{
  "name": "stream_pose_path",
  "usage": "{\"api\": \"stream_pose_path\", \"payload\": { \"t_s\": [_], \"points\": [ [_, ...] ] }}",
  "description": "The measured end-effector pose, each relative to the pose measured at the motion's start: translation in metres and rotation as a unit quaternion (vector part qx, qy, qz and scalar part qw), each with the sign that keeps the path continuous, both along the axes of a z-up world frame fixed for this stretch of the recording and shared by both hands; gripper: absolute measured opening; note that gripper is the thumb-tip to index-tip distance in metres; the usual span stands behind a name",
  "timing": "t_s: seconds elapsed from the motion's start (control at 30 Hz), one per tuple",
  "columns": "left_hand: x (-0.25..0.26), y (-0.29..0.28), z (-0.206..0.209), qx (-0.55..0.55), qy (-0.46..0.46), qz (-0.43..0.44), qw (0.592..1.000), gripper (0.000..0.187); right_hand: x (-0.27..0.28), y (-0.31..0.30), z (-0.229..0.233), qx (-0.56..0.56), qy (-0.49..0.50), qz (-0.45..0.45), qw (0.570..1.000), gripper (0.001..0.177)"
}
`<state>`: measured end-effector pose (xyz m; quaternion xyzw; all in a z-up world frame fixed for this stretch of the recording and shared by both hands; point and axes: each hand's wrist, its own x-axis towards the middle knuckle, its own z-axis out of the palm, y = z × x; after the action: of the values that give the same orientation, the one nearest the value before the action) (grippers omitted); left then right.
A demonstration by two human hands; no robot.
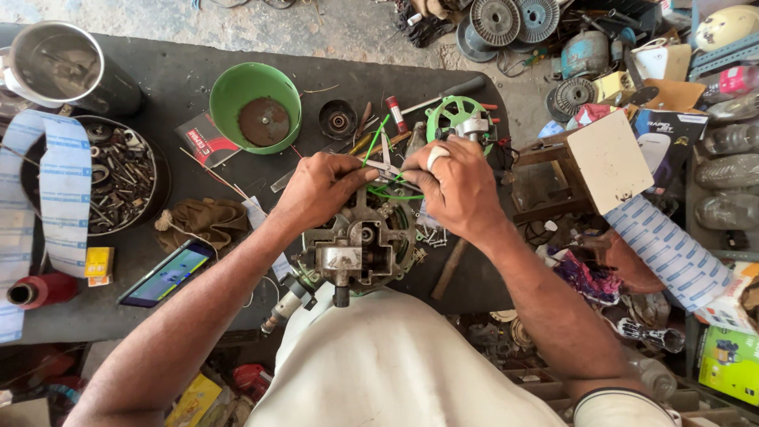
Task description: The person repairs a green electric motor component on a cluttered workbench. They use a hammer to tap parts into place, manipulate internal components with their hands, and connect wires to the assembly.
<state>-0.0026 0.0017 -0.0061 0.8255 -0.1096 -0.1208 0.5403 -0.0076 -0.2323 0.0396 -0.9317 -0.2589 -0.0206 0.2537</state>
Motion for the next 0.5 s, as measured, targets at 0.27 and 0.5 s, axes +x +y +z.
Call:
{"api": "stream_pose_path", "payload": {
  "t_s": [0.27,0.5],
  "points": [
    [-0.001,0.004,0.004,0.003,0.034,-0.010,0.999,0.033,-0.023,0.005,-0.003,0.105,0.103,0.179,0.973,0.010],
    [0.003,0.011,0.001,-0.008,0.009,-0.041,0.999,0.031,-0.038,-0.017,-0.006,0.197,0.164,0.082,0.963,0.015]
  ]
}}
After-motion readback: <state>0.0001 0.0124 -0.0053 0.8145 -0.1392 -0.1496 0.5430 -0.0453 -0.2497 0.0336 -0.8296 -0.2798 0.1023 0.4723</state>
